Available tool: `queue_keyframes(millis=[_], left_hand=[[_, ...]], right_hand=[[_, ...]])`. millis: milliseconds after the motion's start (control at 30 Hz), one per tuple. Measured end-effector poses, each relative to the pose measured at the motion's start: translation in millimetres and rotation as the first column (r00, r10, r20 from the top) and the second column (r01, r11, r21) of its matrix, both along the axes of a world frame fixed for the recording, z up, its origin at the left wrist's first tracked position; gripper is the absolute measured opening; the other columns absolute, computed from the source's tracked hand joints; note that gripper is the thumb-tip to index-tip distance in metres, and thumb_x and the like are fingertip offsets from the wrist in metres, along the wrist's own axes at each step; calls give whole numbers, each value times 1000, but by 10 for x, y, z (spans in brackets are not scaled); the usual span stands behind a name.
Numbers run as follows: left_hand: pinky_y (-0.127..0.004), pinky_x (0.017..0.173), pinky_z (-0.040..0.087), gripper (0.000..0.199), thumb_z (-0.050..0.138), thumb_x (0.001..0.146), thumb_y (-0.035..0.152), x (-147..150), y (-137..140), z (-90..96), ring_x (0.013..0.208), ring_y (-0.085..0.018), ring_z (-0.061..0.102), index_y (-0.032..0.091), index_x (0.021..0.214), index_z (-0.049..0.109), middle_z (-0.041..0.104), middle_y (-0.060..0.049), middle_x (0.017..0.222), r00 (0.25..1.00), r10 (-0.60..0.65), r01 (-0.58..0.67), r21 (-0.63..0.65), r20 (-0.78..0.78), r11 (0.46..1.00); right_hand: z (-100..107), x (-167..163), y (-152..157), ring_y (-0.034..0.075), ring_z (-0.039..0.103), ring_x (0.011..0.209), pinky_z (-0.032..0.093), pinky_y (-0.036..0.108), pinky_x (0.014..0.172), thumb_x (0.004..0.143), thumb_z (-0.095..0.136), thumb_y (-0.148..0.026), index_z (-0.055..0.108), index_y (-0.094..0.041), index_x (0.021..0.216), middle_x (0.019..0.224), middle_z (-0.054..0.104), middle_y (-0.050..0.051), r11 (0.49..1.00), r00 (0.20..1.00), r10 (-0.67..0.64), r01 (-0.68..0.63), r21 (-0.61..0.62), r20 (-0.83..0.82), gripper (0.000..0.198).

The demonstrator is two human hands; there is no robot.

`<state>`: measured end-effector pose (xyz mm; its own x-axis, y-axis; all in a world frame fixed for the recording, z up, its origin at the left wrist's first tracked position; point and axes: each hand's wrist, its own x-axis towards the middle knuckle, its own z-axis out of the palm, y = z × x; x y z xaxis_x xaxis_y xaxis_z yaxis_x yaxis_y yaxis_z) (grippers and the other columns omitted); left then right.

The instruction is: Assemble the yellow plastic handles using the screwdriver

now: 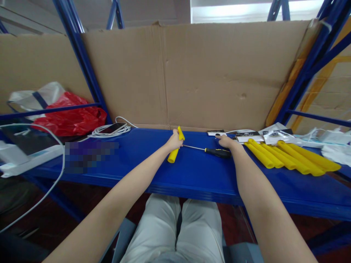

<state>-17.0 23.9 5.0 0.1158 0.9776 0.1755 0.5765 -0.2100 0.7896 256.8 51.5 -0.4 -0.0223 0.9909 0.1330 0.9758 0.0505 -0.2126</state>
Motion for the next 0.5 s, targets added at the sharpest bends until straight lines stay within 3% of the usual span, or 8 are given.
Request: queue_keyframes(millis=[167,300,500], left_hand=[[-32,77,49,44,53,76,1,-2,-26,20,93,-23,64,17,111,32,60,-16,103,1000,-1,1,0,-9,1000],[-32,77,49,44,54,76,1,-16,-13,15,93,-22,64,17,111,33,60,-15,103,1000,-3,3,19,-10,1000],[-32,77,49,44,56,76,2,-71,58,-12,92,-22,64,17,111,34,60,-15,104,1000,10,-10,38,-8,999]], right_hand=[[79,9,-78,21,63,102,45,28,92,70,48,-7,71,-15,107,104,71,7,1000,999,5,-4,8,-54,45],[213,26,-151,19,68,78,51,27,76,70,48,-8,72,-12,104,87,73,7,998,994,-53,48,-48,-95,41],[470,20,-358,17,66,68,52,24,65,76,50,-16,72,-15,71,76,72,7,996,978,10,-28,-86,-209,22]])
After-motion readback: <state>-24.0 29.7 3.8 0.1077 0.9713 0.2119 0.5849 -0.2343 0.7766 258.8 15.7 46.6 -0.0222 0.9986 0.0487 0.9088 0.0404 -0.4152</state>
